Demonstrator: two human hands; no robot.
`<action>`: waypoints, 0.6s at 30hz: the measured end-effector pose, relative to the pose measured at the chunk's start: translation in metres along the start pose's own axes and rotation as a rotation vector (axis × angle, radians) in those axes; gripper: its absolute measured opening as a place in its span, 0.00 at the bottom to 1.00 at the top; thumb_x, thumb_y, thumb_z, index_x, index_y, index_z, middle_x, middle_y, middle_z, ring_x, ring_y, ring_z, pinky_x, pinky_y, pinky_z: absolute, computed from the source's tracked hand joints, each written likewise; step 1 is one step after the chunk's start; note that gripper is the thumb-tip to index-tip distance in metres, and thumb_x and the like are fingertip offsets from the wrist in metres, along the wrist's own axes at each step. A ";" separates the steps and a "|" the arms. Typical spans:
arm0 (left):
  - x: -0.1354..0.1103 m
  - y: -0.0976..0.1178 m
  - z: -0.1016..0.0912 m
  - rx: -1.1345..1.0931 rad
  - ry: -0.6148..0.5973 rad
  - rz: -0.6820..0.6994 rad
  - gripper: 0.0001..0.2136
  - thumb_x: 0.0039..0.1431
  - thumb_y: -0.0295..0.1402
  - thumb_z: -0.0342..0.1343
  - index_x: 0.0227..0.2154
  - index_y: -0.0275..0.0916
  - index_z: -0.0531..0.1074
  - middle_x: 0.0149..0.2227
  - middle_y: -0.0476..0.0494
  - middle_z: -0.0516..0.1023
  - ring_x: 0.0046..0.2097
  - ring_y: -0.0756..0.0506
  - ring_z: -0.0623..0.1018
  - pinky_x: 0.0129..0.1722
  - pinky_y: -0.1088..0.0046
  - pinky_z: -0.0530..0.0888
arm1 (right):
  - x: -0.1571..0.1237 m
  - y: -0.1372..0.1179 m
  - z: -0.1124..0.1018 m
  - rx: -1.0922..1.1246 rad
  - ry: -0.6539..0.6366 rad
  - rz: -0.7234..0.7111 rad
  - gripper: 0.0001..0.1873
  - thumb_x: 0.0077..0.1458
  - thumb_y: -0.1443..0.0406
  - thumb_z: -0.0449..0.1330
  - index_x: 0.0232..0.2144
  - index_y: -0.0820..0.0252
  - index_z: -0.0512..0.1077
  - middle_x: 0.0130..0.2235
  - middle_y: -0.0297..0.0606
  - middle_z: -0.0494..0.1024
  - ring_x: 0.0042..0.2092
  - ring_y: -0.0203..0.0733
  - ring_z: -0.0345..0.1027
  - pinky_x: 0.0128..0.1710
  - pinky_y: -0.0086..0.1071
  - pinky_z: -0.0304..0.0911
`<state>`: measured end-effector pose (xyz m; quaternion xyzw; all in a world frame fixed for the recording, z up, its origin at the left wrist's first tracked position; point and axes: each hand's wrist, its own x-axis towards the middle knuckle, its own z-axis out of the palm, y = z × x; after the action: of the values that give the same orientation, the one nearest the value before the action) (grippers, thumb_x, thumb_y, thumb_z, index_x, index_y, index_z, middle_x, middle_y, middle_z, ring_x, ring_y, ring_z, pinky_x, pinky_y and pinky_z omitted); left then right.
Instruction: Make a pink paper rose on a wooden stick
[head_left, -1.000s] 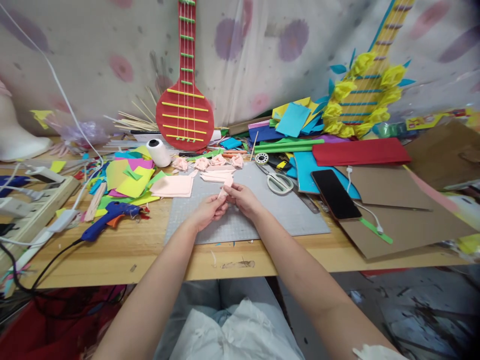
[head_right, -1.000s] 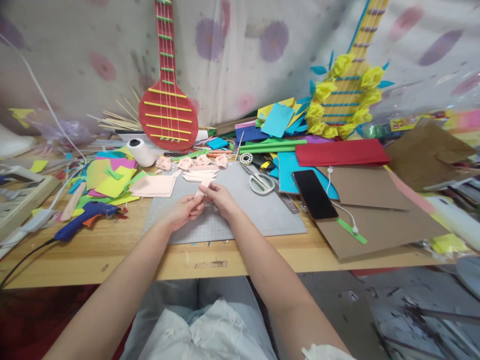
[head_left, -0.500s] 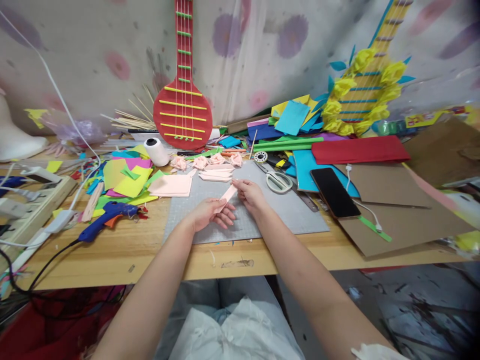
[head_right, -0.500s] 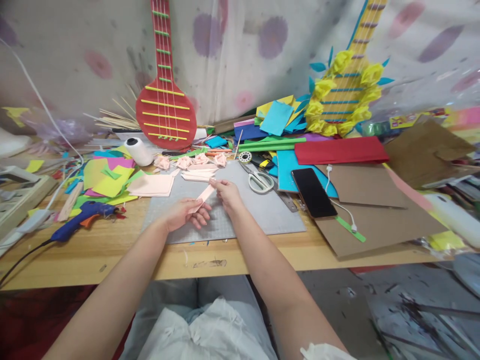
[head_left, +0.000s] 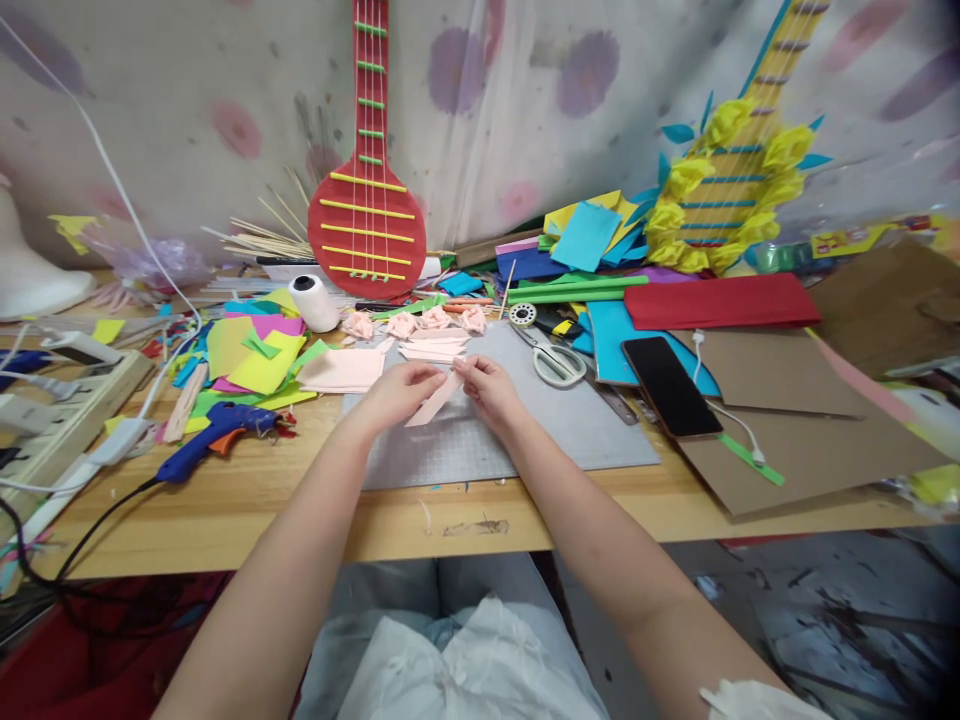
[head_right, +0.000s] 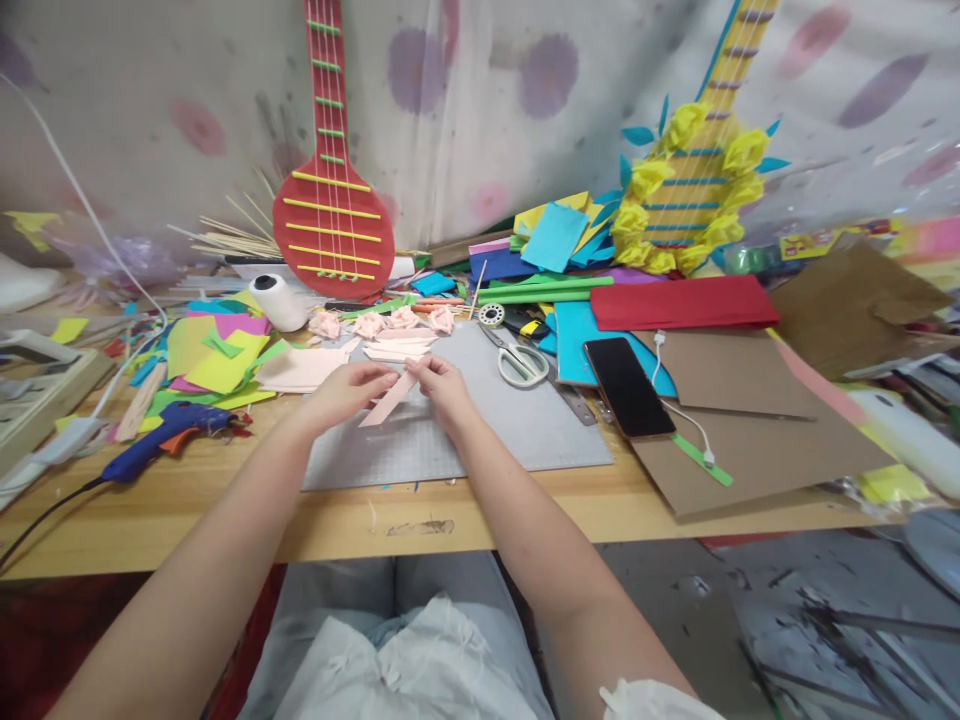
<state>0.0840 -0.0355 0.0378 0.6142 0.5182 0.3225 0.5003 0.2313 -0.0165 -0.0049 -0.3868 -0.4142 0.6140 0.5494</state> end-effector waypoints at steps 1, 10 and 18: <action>0.004 -0.002 0.005 0.071 0.059 0.042 0.15 0.46 0.43 0.55 0.28 0.34 0.73 0.30 0.44 0.75 0.32 0.49 0.73 0.29 0.76 0.68 | -0.001 0.002 0.001 -0.012 -0.004 -0.005 0.17 0.35 0.56 0.63 0.16 0.60 0.61 0.17 0.26 0.59 0.18 0.25 0.42 0.19 0.26 0.37; 0.010 -0.018 0.031 0.138 0.189 0.066 0.15 0.49 0.45 0.51 0.27 0.36 0.70 0.23 0.46 0.73 0.25 0.49 0.74 0.22 0.77 0.66 | -0.001 0.005 0.000 0.006 0.065 -0.024 0.17 0.35 0.56 0.62 0.16 0.60 0.60 0.16 0.25 0.58 0.18 0.26 0.42 0.19 0.26 0.37; 0.005 -0.022 0.025 0.075 0.114 -0.027 0.13 0.48 0.43 0.52 0.23 0.38 0.64 0.22 0.49 0.71 0.24 0.49 0.74 0.18 0.77 0.67 | 0.003 0.001 -0.006 0.030 0.222 -0.043 0.17 0.33 0.56 0.62 0.16 0.59 0.60 0.16 0.24 0.57 0.18 0.25 0.40 0.18 0.27 0.36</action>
<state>0.1015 -0.0390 0.0089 0.6061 0.5657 0.3304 0.4511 0.2362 -0.0134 -0.0082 -0.4351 -0.3496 0.5617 0.6108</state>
